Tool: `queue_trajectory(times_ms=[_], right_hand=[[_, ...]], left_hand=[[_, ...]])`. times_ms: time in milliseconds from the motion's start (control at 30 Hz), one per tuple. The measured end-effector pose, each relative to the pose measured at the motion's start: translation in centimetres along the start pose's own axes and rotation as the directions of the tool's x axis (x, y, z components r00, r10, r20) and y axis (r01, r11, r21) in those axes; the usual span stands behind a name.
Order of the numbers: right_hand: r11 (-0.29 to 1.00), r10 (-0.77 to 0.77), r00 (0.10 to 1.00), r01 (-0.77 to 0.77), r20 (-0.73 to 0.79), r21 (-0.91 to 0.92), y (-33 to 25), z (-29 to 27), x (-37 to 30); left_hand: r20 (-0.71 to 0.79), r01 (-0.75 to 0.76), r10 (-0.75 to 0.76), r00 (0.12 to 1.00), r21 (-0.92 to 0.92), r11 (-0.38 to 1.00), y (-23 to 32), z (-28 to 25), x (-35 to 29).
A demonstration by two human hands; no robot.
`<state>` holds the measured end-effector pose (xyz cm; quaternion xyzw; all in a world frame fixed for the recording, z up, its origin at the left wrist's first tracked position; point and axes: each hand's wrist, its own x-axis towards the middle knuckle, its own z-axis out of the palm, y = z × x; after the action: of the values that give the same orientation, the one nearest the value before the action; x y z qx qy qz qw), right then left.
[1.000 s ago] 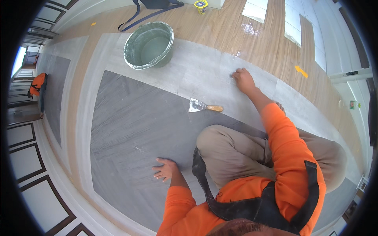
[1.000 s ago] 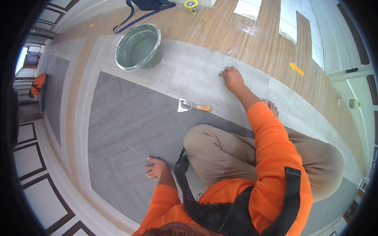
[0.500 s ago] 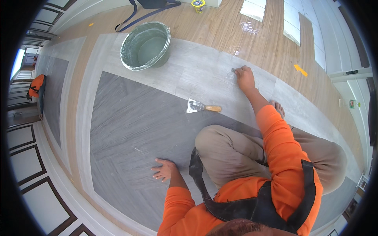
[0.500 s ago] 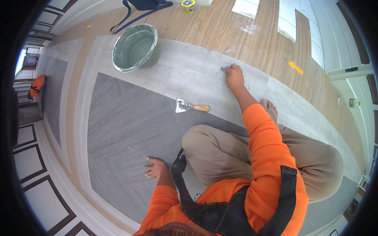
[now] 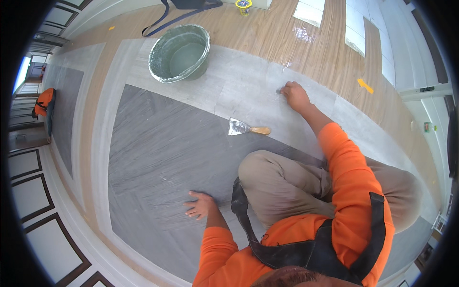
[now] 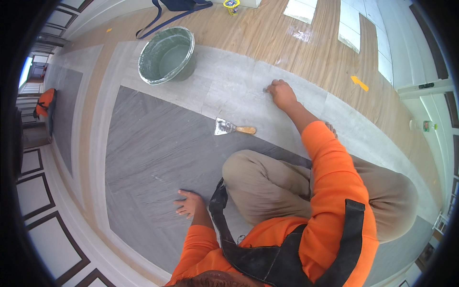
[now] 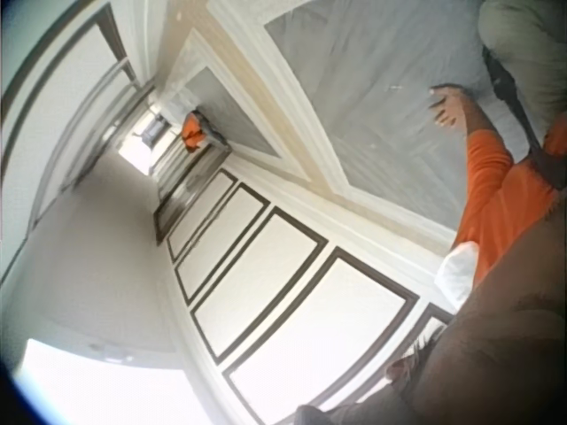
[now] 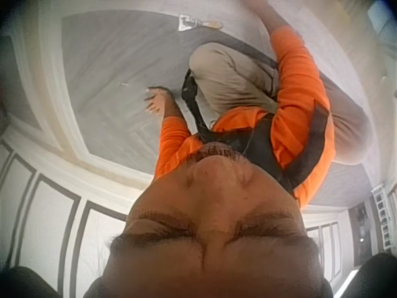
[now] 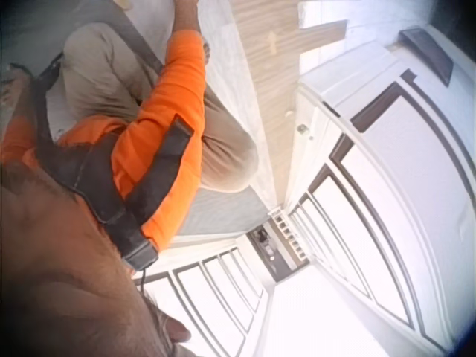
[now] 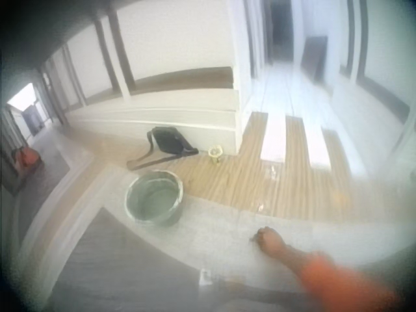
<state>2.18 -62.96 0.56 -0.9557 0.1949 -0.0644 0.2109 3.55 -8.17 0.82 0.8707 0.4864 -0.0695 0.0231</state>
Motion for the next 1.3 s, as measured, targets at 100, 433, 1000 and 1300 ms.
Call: queue_trajectory(times_ms=[100, 433, 1000, 1300], right_hand=[[0.991, 0.122, 0.991, -0.124, -0.053, -0.049, -0.6, 0.4, 0.8], [0.999, 0.044, 0.998, -0.044, -0.05, 0.002, -2.1, 0.8, 1.3], [0.978, 0.206, 0.974, -0.208, -0.096, -0.008, -3.9, 2.1, 1.3], [0.995, -0.063, 0.995, 0.069, 0.082, -0.078, -9.7, 1.5, -4.3]], left_hand=[[-0.005, -0.005, 0.005, 1.0, -0.004, 1.0, 0.3, 0.1, -0.3], [-0.014, 0.0, 0.0, 1.0, -0.021, 1.0, 0.7, 0.2, -0.2], [0.052, -0.008, 0.01, 0.999, -0.042, 0.999, 0.4, -0.7, -0.3], [0.037, -0.01, 0.011, 0.999, -0.038, 0.999, -0.3, -0.7, -0.4]])
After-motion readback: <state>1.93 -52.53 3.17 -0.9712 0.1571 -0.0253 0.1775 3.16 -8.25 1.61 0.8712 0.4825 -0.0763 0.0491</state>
